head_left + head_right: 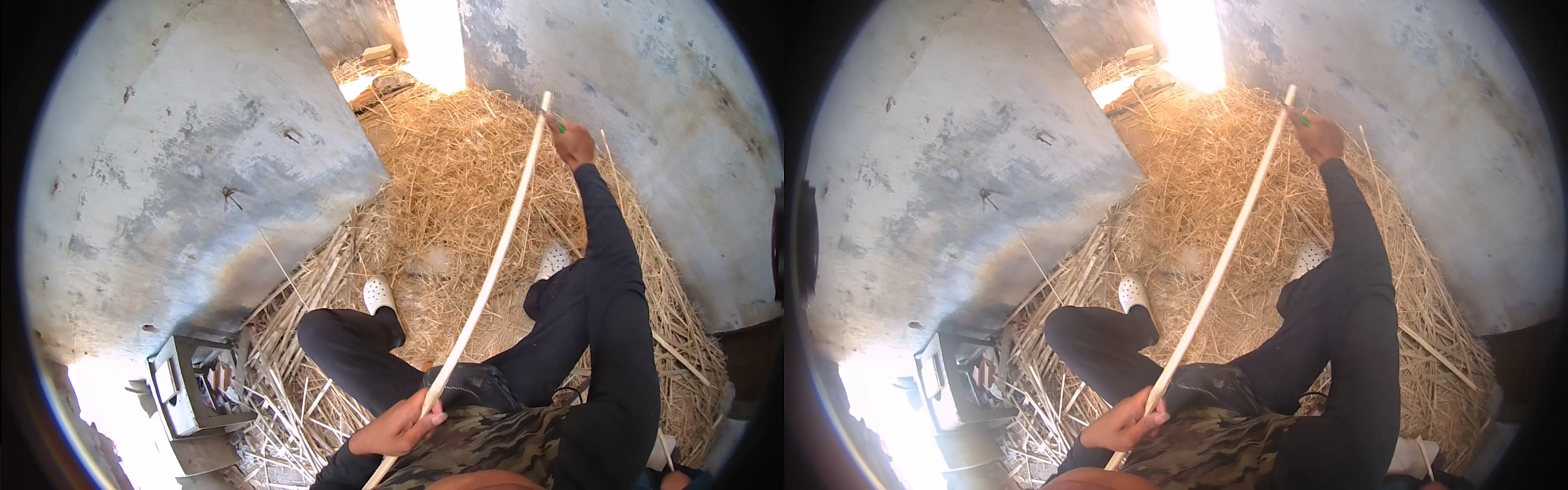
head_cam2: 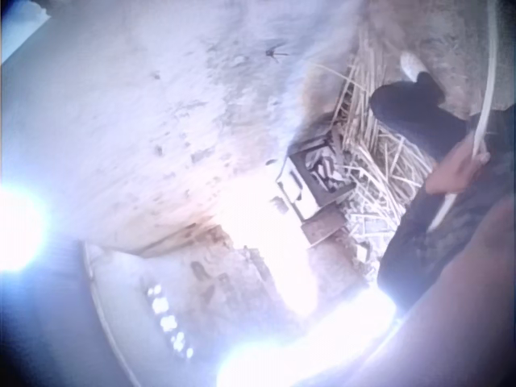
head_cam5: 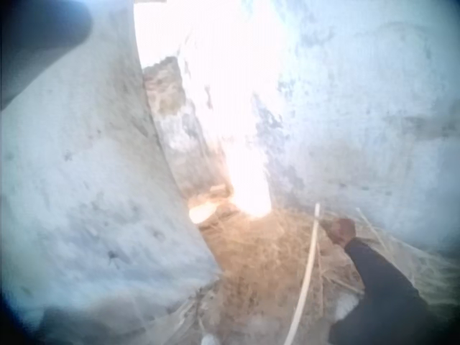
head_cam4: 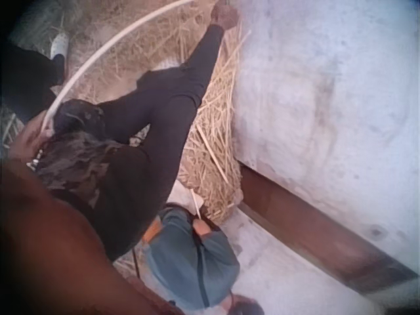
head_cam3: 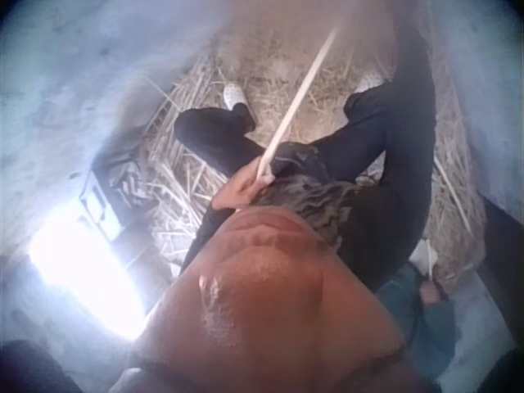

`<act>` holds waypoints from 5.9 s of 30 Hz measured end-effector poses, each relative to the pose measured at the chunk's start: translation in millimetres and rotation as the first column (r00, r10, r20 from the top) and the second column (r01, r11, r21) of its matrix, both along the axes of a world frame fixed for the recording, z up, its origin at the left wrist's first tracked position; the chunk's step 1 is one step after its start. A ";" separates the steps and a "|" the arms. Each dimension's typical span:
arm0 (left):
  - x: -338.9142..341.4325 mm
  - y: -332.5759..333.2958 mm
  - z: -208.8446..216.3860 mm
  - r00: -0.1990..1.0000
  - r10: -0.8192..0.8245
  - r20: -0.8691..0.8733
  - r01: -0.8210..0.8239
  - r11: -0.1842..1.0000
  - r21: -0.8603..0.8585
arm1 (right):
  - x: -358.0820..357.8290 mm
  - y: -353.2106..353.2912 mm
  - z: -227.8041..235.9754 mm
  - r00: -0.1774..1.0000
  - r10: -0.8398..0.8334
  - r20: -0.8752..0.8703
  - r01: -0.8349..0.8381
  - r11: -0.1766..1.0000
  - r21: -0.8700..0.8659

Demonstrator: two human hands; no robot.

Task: The person sits on a straw-covered floor and uses a green utility knife to shave the surface of a long, thin wooden stick. They rotate the stick and scrape along its length to smooth it. Later, they switch to a larger knife to continue the shaving process on the same stick.

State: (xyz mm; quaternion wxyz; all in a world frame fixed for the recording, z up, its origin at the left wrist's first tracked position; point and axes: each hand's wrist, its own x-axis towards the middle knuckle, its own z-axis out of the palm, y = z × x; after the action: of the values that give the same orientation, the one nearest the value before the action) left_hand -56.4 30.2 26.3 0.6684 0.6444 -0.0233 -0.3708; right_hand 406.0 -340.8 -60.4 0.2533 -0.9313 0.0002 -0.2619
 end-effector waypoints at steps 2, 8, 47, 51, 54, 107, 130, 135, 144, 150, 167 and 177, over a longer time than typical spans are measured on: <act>3.4 3.6 0.0 1.000 0.012 0.020 -0.014 0.996 0.086 | -9.0 -12.2 -5.4 0.996 -0.083 0.037 0.082 0.996 0.026; 52.1 -5.0 -23.1 0.955 0.223 0.197 -0.244 0.966 0.090 | -65.5 52.7 29.9 0.965 0.253 -0.074 -0.253 0.967 0.015; 113.1 -17.6 -3.8 0.925 0.347 -0.154 -0.378 0.806 -0.455 | -169.2 172.6 32.4 0.643 0.745 0.174 -0.691 0.664 -0.288; 113.1 -22.4 -3.7 0.940 0.328 -0.095 -0.335 0.836 -0.434 | -148.1 158.4 33.3 0.768 0.635 -0.086 -0.641 0.762 -0.090; 114.5 -17.4 -4.2 0.924 0.362 -0.121 -0.378 0.824 -0.423 | -199.7 179.9 34.6 0.573 0.808 0.135 -0.801 0.587 -0.116; 71.2 -1.5 -22.0 0.876 0.419 0.240 -0.446 0.892 0.070 | -63.4 64.6 8.8 0.909 0.191 -0.371 -0.241 0.966 -0.092; 117.5 -29.3 -14.4 0.856 0.332 0.397 -0.381 0.923 0.049 | -158.8 169.4 35.4 0.639 0.762 0.108 -0.715 0.639 -0.283; 116.6 -24.2 -9.2 0.859 0.322 0.397 -0.378 0.923 0.070 | -147.2 172.7 40.8 0.599 0.775 0.203 -0.689 0.628 -0.363; 92.5 -10.0 -15.0 0.877 0.368 0.310 -0.396 0.918 0.032 | -129.2 187.4 24.2 0.699 0.696 0.164 -0.621 0.705 -0.343; 62.3 -9.5 -7.0 0.919 0.367 0.147 -0.373 0.928 0.014 | -101.4 170.2 24.7 0.803 0.591 -0.077 -0.587 0.762 -0.275; 55.7 -14.3 -7.2 0.906 0.234 0.353 -0.293 0.948 0.123 | -94.3 156.8 24.3 0.728 0.623 0.287 -0.532 0.777 -0.337; 28.0 -16.7 1.8 0.955 0.027 0.296 -0.080 0.983 0.167 | -7.5 57.4 15.4 0.993 0.109 0.037 -0.107 0.992 -0.062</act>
State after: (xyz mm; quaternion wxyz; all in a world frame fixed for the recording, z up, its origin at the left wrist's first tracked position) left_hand -28.4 13.4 28.1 0.6074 0.7494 -0.0715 -0.2537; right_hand 398.4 -283.4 -45.0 0.2390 -0.9316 -0.0630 -0.2665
